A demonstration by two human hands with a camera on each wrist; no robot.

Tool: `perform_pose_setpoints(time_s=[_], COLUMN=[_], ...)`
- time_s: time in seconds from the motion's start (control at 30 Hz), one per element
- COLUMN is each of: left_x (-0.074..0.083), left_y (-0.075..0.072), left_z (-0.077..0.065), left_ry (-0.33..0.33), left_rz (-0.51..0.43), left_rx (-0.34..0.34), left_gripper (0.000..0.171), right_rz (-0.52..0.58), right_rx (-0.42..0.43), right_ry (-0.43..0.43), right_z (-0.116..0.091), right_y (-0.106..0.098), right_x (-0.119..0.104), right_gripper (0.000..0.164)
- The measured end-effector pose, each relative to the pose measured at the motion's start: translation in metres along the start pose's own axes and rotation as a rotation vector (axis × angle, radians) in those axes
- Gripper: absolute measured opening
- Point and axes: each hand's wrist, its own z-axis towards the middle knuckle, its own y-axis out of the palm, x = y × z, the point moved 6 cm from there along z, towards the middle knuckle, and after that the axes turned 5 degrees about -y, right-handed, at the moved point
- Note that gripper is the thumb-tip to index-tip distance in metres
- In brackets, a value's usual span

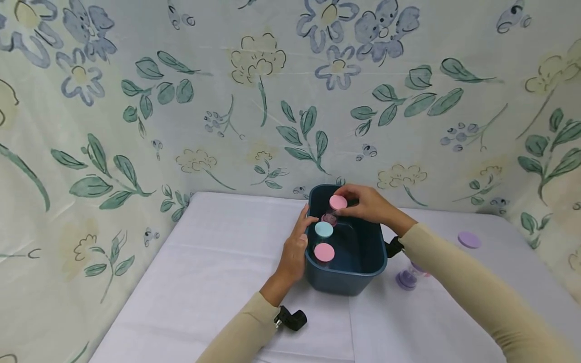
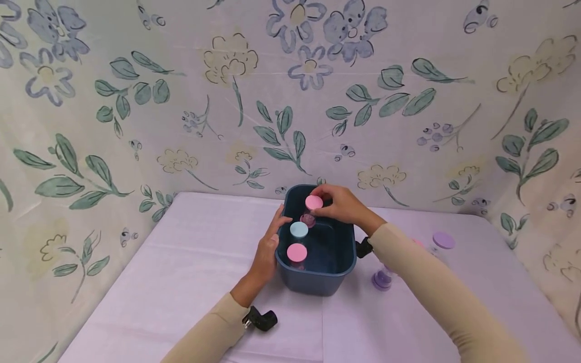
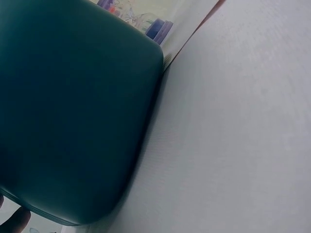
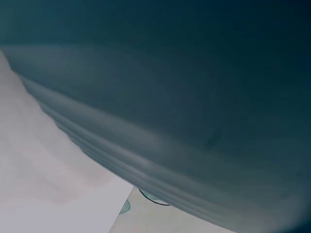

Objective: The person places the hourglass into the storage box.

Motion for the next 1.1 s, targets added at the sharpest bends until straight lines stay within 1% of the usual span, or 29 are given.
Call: perform_pose_setpoints(time_s=[0.2,0.47,0.6,0.7,0.87,1.1], left_x=[0.002,0.000,-0.002,-0.003,-0.003,-0.001], left_y=[-0.002,-0.003,-0.004,-0.004,-0.002,0.000], left_z=[0.000,-0.001,-0.002,-0.002,-0.002,-0.001], left_ry=[-0.003,0.002,0.009,0.011,0.011,0.026], left_rz=[-0.003,-0.008,-0.017,-0.022,-0.030,-0.038], left_rx=[0.008,0.006,0.010,0.010,0.009,0.011], left_gripper=[0.051,0.051,0.051,0.050,0.049,0.046], right_rz=[-0.043,-0.073,-0.050,-0.043,-0.072,-0.084], right_rx=[-0.049,-0.087,-0.105,-0.136,-0.190,-0.201], right_ry=[0.030,0.071,0.063,0.046,0.044,0.017], right_z=[0.004,0.007,0.009,0.011,0.012,0.011], right_y=[0.004,0.006,0.009,0.013,0.021,0.022], right_x=[-0.001,0.000,0.001,0.001,0.002,-0.002], right_gripper=[0.041,0.042,0.042,0.041,0.044,0.043])
